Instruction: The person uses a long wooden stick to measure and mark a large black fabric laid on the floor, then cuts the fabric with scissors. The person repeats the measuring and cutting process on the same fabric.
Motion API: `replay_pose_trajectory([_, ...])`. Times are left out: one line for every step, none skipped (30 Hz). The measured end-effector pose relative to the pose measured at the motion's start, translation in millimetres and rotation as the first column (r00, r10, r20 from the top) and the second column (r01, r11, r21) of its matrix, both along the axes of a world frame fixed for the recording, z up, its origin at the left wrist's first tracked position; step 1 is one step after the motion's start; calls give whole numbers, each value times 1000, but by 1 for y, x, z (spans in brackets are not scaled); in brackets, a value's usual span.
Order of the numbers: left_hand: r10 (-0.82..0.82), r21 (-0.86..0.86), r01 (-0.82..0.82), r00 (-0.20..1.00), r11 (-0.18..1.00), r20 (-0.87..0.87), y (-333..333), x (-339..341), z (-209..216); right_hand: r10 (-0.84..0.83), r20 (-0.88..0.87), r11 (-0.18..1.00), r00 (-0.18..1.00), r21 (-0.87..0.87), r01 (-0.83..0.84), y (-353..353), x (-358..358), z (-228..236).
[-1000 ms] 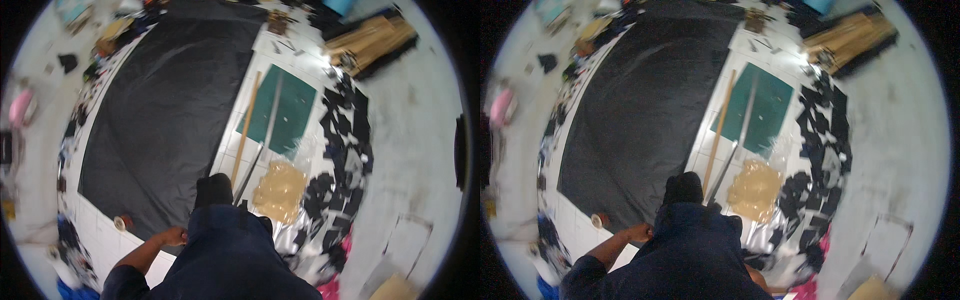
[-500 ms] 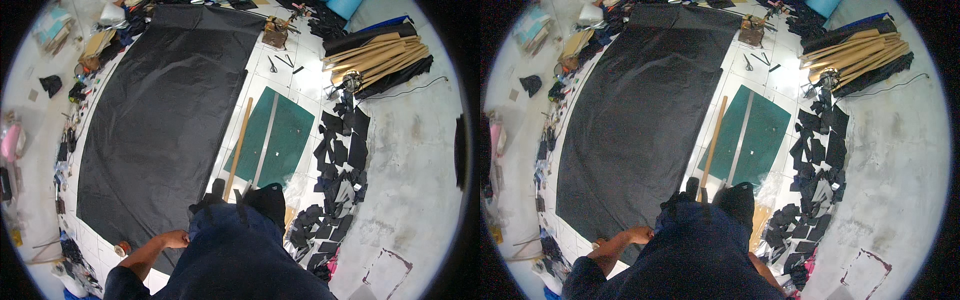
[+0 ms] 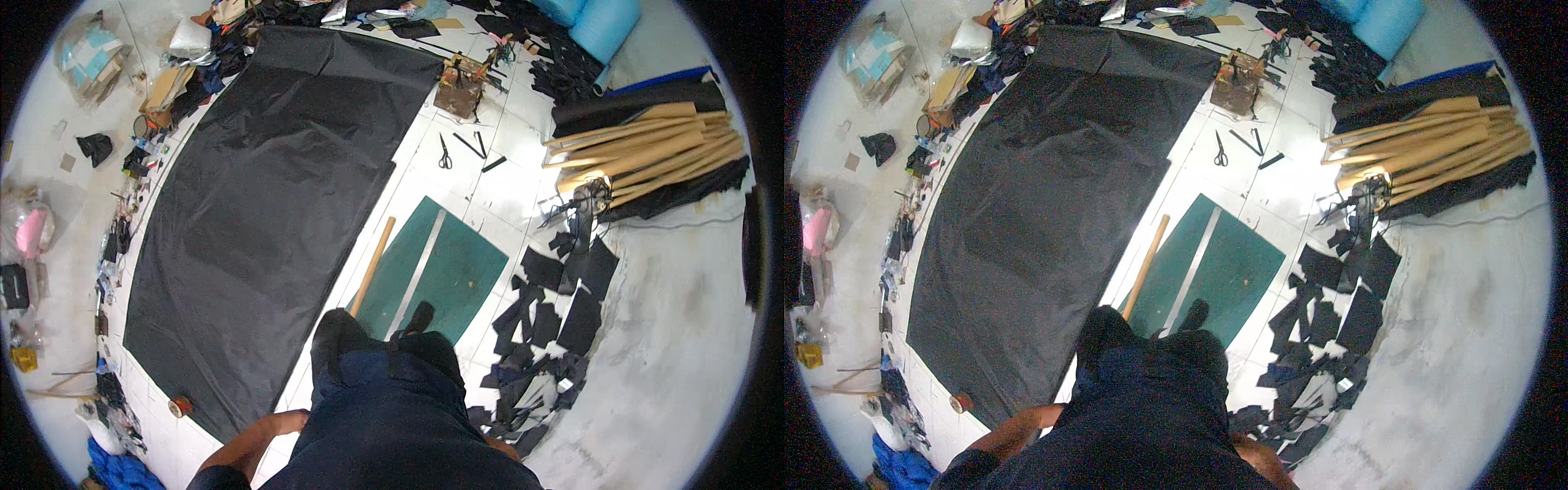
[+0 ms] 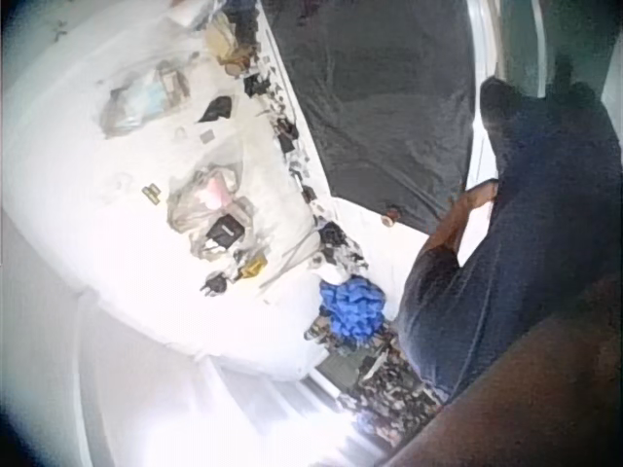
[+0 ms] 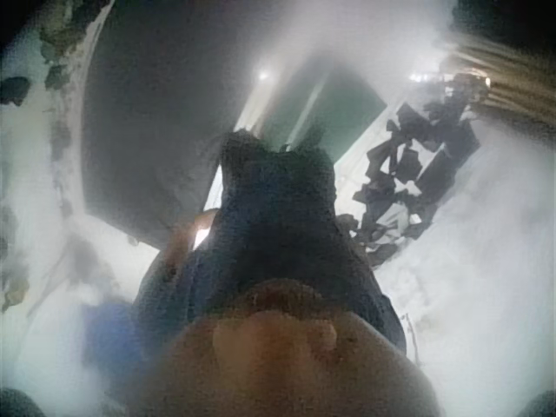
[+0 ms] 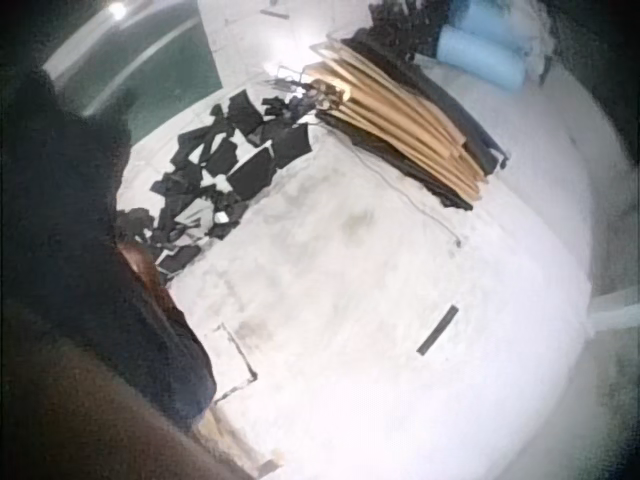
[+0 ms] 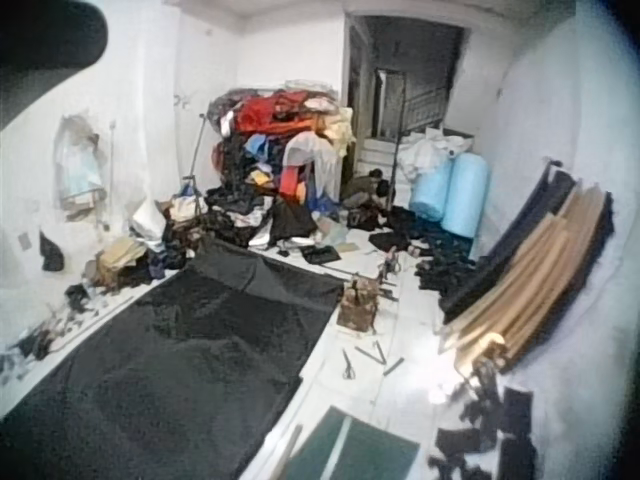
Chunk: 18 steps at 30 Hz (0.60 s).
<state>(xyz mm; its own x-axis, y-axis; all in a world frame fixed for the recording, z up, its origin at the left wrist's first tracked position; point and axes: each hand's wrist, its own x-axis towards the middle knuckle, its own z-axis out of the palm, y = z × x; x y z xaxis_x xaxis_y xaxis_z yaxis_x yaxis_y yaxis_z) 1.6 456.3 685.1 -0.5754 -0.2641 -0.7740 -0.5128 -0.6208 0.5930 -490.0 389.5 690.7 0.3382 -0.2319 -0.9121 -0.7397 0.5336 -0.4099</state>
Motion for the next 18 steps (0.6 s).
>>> replay_pose_trajectory([78, 51, -80, 996, 996, 30, -24, -22, 23, 52, 29, 998, 998, 31, -53, -28, -15, 11])
replay_pose_trajectory([141, 42, -140, 990, 989, -12, 4, -16, -16, 101, 66, 993, 993, 52, -105, -54, -26, 19])
replay_pose_trajectory([193, 38, -191, 979, 981, -64, 30, -12, -57, 143, 93, 986, 985, 68, -150, -81, -36, 23])
replay_pose_trajectory([245, 251, -227, 969, 941, -43, -14, -35, -41, 173, 89, 981, 981, 75, -179, -106, -49, 28])
replay_pose_trajectory([161, 133, -147, 982, 980, -101, -43, -43, -32, 203, 99, 973, 974, 91, -212, -130, -59, 32])
replay_pose_trajectory([71, 9, -71, 987, 997, -146, -65, -51, -31, 242, 109, 962, 964, 105, -253, -154, -68, 33])
replay_pose_trajectory([62, -52, -66, 995, 996, -71, -77, -55, -40, 279, 126, 949, 952, 113, -293, -178, -75, 31])
replay_pose_trajectory([57, -113, -58, 998, 992, -12, -86, -61, -59, 307, 125, 939, 943, 122, -322, -205, -81, 30])
replay_pose_trajectory([48, -174, -40, 998, 984, 41, -103, -70, -76, 332, 119, 930, 936, 123, -346, -228, -87, 30])
replay_pose_trajectory([-74, -216, 72, 997, 974, 2, -156, -77, -65, 359, 101, 921, 928, 126, -370, -248, -95, 28])
replay_pose_trajectory([40, -104, -38, 999, 994, 21, -181, -76, -69, 399, 96, 904, 912, 125, -409, -277, -95, 27])
replay_pose_trajectory([134, 4, -134, 990, 991, 45, -209, -73, -76, 453, 83, 881, 888, 113, -460, -299, -96, 22])
replay_pose_trajectory([45, -115, -37, 996, 993, 73, -229, -72, -98, 518, 70, 847, 853, 101, -522, -325, -95, 17])
replay_pose_trajectory([-48, -226, 73, 992, 971, 117, -255, -69, -114, 588, 54, 803, 807, 81, -591, -349, -92, 11])
replay_pose_trajectory([-57, -57, 75, 961, 996, 272, -336, -83, -50, 650, -4, 758, 760, 67, -649, -372, -94, 5])
replay_pose_trajectory([-117, -132, 167, 939, 977, 325, -370, -80, -48, 744, -47, 668, 666, 29, -744, -406, -83, -3])
replay_pose_trajectory([-185, -181, 268, 908, 946, 377, -391, -79, -53, 833, -100, 547, 544, 1, -837, -439, -68, -8])
replay_pose_trajectory([-139, -239, 259, 895, 936, 424, -394, -74, -89, 885, -138, 442, 445, -55, -895, -480, -42, -3])
